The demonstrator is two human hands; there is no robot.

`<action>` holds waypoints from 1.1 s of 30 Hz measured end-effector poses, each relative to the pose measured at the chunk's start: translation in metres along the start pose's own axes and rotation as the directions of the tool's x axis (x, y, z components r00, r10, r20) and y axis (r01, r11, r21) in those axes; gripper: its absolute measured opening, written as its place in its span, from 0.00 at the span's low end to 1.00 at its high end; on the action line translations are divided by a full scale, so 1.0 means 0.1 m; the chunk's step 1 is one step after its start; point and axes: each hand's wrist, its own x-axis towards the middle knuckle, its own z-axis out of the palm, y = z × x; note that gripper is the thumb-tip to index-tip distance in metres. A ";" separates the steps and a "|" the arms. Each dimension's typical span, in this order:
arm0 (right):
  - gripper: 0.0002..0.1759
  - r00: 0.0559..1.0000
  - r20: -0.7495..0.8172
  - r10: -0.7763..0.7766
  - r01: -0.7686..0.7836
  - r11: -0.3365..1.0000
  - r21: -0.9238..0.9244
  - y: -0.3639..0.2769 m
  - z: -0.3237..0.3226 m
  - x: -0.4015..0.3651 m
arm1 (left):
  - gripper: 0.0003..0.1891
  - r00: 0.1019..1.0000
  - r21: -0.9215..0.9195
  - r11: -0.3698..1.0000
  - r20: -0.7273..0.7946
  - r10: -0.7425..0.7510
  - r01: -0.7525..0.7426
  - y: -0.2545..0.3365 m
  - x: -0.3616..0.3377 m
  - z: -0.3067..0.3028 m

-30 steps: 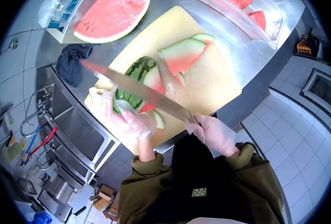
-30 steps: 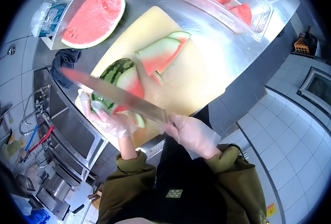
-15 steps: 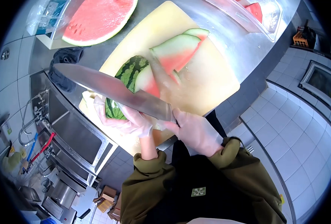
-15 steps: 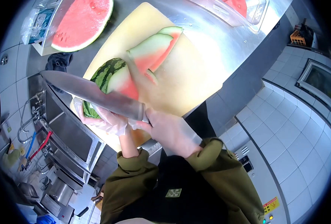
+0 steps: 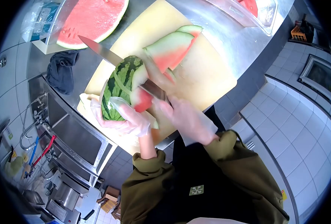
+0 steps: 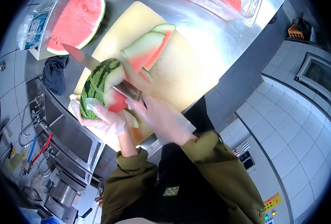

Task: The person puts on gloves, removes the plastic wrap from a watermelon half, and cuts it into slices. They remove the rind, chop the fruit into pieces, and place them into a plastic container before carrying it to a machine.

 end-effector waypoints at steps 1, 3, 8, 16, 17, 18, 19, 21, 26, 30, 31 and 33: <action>0.30 0.999 0.046 0.013 -0.013 1.000 -0.014 -0.04 -0.06 0.07 | 0.28 0.999 0.003 0.999 0.001 0.036 -0.036 -0.02 0.02 0.00; 0.32 0.995 0.098 0.013 -0.019 0.998 0.061 -0.12 -0.14 0.07 | 0.28 0.998 0.035 0.998 0.009 0.057 -0.057 -0.01 0.04 -0.02; 0.25 0.997 0.061 0.046 -0.062 0.955 0.290 0.16 -0.06 -0.10 | 0.23 0.995 -0.083 0.996 -0.086 -0.043 0.036 -0.01 0.01 0.09; 0.21 0.997 0.078 -0.029 -0.008 0.898 0.439 0.36 -0.05 -0.13 | 0.23 0.926 0.034 0.956 0.240 -0.292 0.293 -0.16 -0.13 0.08; 0.21 0.993 0.120 0.005 -0.063 0.872 0.486 0.36 -0.08 -0.18 | 0.24 0.873 0.095 0.932 0.328 -0.362 0.350 -0.17 -0.15 0.05; 0.20 0.986 0.161 0.039 -0.120 0.841 0.528 0.36 -0.10 -0.24 | 0.24 0.800 0.173 0.901 0.415 -0.433 0.398 -0.18 -0.16 0.03; 0.20 0.977 0.202 0.073 -0.177 0.806 0.564 0.35 -0.13 -0.29 | 0.24 0.714 0.261 0.866 0.490 -0.499 0.426 -0.19 -0.14 0.00; 0.22 0.918 0.362 0.163 -0.375 0.654 0.657 0.36 -0.18 -0.36 | 0.25 0.534 0.429 0.792 0.585 -0.610 0.434 -0.13 -0.04 -0.06; 0.25 0.838 0.496 0.228 -0.522 0.598 0.608 0.42 -0.35 -0.49 | 0.23 0.357 0.108 0.679 0.785 -0.507 0.726 -0.32 0.28 -0.25; 0.25 0.861 0.469 0.196 -0.478 0.628 0.615 0.48 -0.41 -0.50 | 0.23 0.375 0.137 0.695 0.759 -0.532 0.706 -0.20 0.33 -0.31; 0.25 0.873 0.448 0.194 -0.458 0.642 0.615 0.45 -0.41 -0.49 | 0.23 0.383 0.142 0.702 0.755 -0.533 0.698 -0.16 0.32 -0.31; 0.22 0.936 0.320 0.147 -0.288 0.843 0.455 0.49 -0.46 -0.53 | 0.23 0.399 0.145 0.716 0.747 -0.532 0.683 -0.10 0.31 -0.32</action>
